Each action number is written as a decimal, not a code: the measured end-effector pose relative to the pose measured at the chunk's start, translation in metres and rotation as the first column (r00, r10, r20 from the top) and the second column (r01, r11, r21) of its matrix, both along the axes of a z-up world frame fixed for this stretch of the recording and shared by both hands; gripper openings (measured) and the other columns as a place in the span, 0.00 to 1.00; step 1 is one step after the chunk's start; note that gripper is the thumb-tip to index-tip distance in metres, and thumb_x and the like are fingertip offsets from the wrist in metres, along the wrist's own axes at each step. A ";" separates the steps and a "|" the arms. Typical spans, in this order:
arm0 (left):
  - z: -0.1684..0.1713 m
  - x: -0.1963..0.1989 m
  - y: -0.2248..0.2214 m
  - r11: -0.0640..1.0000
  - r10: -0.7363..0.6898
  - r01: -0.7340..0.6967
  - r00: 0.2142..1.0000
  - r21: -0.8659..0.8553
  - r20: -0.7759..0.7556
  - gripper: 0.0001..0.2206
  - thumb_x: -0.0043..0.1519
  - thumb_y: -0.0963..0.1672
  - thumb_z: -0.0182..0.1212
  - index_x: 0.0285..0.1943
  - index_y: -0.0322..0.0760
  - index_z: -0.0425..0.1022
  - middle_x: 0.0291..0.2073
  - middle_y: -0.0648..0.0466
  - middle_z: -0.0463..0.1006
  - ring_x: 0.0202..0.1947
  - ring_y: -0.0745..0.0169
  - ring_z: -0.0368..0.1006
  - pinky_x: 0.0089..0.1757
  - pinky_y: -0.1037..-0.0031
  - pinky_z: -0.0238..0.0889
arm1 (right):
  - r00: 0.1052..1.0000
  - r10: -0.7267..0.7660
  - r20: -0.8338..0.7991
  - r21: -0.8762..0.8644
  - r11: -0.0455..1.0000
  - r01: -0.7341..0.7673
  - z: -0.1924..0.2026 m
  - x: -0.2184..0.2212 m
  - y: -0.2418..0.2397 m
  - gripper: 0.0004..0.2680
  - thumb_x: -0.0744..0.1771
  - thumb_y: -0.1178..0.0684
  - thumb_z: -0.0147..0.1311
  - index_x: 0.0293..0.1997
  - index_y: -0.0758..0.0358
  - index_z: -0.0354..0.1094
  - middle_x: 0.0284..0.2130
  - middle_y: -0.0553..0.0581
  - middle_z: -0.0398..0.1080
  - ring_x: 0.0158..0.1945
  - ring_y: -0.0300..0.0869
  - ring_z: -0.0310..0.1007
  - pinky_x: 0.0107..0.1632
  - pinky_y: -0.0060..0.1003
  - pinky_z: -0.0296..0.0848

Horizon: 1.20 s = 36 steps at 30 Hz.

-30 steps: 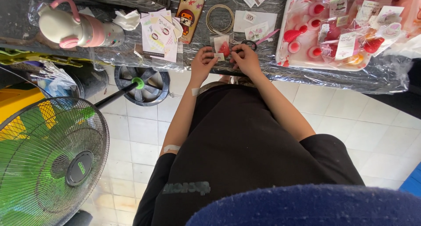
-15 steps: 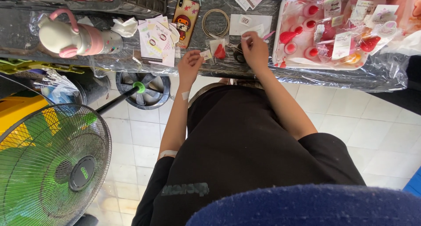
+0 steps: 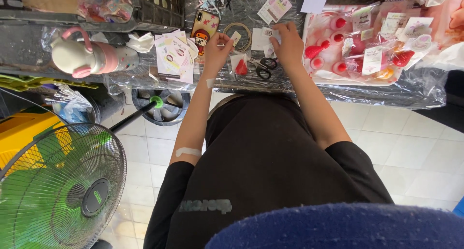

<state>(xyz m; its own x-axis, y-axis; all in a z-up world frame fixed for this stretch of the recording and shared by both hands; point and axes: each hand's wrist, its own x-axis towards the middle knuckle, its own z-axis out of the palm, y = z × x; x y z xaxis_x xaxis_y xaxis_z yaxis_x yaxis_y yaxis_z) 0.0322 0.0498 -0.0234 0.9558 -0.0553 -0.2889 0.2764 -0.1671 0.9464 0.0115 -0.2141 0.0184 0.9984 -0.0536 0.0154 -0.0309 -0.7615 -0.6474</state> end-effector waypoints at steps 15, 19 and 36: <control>0.034 0.064 -0.072 0.781 -0.422 0.190 0.863 0.595 0.278 0.09 0.61 0.42 0.64 0.50 0.39 0.77 0.47 0.54 0.79 0.53 0.50 0.69 0.52 0.62 0.64 | 0.994 -0.066 -0.090 -0.087 0.995 0.058 -0.043 0.061 -0.018 0.28 0.68 0.54 0.56 0.77 0.64 0.46 0.32 0.67 0.74 0.31 0.58 0.75 0.33 0.53 0.72; 0.041 0.049 -0.065 0.828 -0.424 0.200 0.835 0.524 0.350 0.10 0.64 0.41 0.62 0.54 0.37 0.75 0.56 0.50 0.73 0.57 0.48 0.68 0.55 0.61 0.63 | 0.987 -0.084 -0.134 -0.217 0.975 0.054 -0.060 0.081 -0.013 0.29 0.70 0.49 0.53 0.79 0.62 0.37 0.25 0.67 0.74 0.27 0.60 0.75 0.30 0.55 0.73; 0.049 -0.034 0.023 0.950 0.001 -0.051 0.987 0.307 0.160 0.07 0.67 0.40 0.58 0.52 0.33 0.76 0.41 0.48 0.83 0.37 0.58 0.80 0.39 0.72 0.71 | 0.965 -0.027 0.259 -0.187 0.979 0.078 -0.006 0.066 -0.001 0.04 0.70 0.54 0.56 0.43 0.58 0.65 0.26 0.57 0.75 0.25 0.51 0.76 0.26 0.45 0.71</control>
